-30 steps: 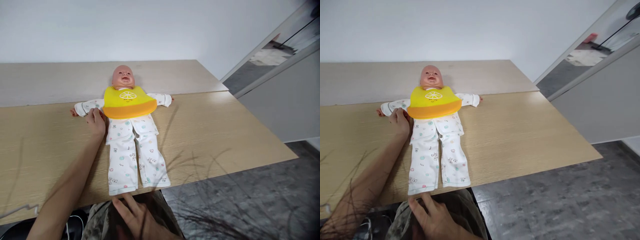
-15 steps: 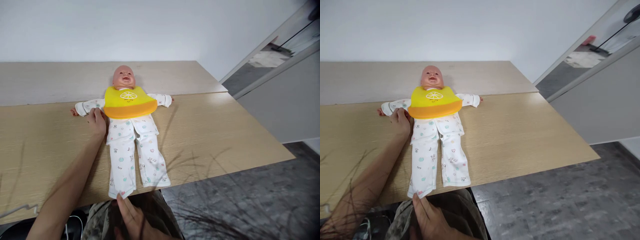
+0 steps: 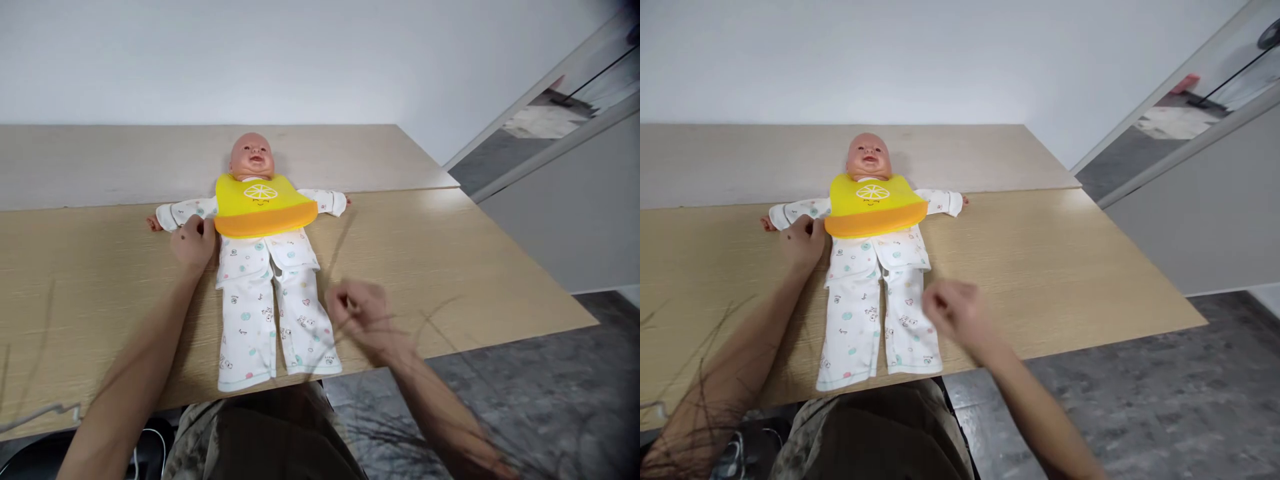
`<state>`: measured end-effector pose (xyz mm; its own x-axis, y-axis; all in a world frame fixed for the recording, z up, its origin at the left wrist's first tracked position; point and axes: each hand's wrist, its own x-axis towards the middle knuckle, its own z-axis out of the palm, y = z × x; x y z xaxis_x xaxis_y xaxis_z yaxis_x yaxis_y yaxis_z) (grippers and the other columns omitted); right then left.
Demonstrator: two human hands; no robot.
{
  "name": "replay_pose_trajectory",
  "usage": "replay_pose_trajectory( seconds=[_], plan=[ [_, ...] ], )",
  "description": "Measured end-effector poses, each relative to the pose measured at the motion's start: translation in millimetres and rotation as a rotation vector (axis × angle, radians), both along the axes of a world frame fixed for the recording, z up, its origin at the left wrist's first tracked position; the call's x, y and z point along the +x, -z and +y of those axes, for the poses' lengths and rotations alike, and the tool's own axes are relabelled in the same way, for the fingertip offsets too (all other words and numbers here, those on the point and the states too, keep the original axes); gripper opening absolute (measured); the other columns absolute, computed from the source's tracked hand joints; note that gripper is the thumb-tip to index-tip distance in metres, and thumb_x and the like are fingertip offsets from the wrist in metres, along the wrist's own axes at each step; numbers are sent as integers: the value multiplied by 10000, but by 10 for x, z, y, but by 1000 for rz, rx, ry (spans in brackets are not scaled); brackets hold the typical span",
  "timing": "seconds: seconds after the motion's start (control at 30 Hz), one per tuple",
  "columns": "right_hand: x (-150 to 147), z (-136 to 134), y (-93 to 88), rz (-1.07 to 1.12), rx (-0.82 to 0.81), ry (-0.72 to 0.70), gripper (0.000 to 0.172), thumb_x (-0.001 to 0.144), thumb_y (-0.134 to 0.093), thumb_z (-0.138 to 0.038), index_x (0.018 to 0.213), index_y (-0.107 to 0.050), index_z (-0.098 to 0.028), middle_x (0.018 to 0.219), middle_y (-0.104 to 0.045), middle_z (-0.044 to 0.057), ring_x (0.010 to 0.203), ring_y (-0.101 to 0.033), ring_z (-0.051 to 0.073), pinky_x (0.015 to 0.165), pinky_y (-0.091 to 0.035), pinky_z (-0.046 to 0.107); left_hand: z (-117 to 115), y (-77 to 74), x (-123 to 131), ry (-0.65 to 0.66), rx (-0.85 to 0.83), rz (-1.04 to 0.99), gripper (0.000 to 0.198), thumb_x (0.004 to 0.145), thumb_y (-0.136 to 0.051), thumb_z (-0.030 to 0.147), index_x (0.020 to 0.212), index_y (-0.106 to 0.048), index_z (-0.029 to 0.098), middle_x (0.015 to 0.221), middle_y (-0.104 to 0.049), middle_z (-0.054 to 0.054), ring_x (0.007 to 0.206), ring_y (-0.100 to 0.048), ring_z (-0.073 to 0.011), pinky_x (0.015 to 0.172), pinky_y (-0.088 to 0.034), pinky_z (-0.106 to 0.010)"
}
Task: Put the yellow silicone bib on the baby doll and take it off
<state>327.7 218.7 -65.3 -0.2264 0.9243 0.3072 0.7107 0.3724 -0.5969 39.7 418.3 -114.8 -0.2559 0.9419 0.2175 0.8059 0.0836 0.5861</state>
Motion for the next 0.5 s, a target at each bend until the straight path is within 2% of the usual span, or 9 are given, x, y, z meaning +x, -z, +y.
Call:
replay_pose_trajectory(
  seconds=[0.07,0.1,0.17,0.23,0.37,0.5],
  plan=[
    [239,504,12,-95,-33,158,221,964,-545,-243,752,-584,-194,637,-599,17,546,-499,138,568,-390,281,12,-41,-125,-36,-30,153,217,922,-486,327,738,-549,230,743,-640,-96,759,-606,-262,691,-385,-353],
    [337,735,37,-180,-77,191,227,926,-564,-242,705,-548,-194,614,-576,22,543,-480,143,561,-349,281,21,-51,-182,-51,-54,207,212,927,-482,330,778,-586,221,769,-659,-112,790,-624,-277,703,-390,-355],
    [482,1125,118,-321,-178,201,197,870,-580,-222,684,-523,-192,620,-571,37,562,-460,153,575,-303,284,39,-57,-262,-48,-122,288,230,932,-476,340,854,-642,201,826,-691,-142,837,-648,-300,714,-403,-357],
    [561,1403,224,-395,-239,178,198,863,-570,-225,680,-501,-192,644,-579,53,590,-455,160,591,-289,285,45,-54,-285,-12,-184,370,261,932,-472,351,917,-674,186,890,-719,-169,863,-665,-323,710,-410,-367],
    [575,1652,455,-393,-214,225,137,867,-545,-251,747,-526,-187,716,-612,79,638,-481,182,614,-314,287,10,-62,-207,84,-245,486,291,922,-473,344,977,-706,179,979,-749,-184,894,-687,-351,690,-416,-379],
    [545,1602,602,-329,-95,273,148,899,-515,-298,834,-577,-180,793,-636,105,715,-535,218,661,-364,308,-47,-94,-90,175,-234,471,303,927,-468,325,1035,-722,201,1043,-760,-167,951,-695,-340,710,-437,-372]
  ],
)
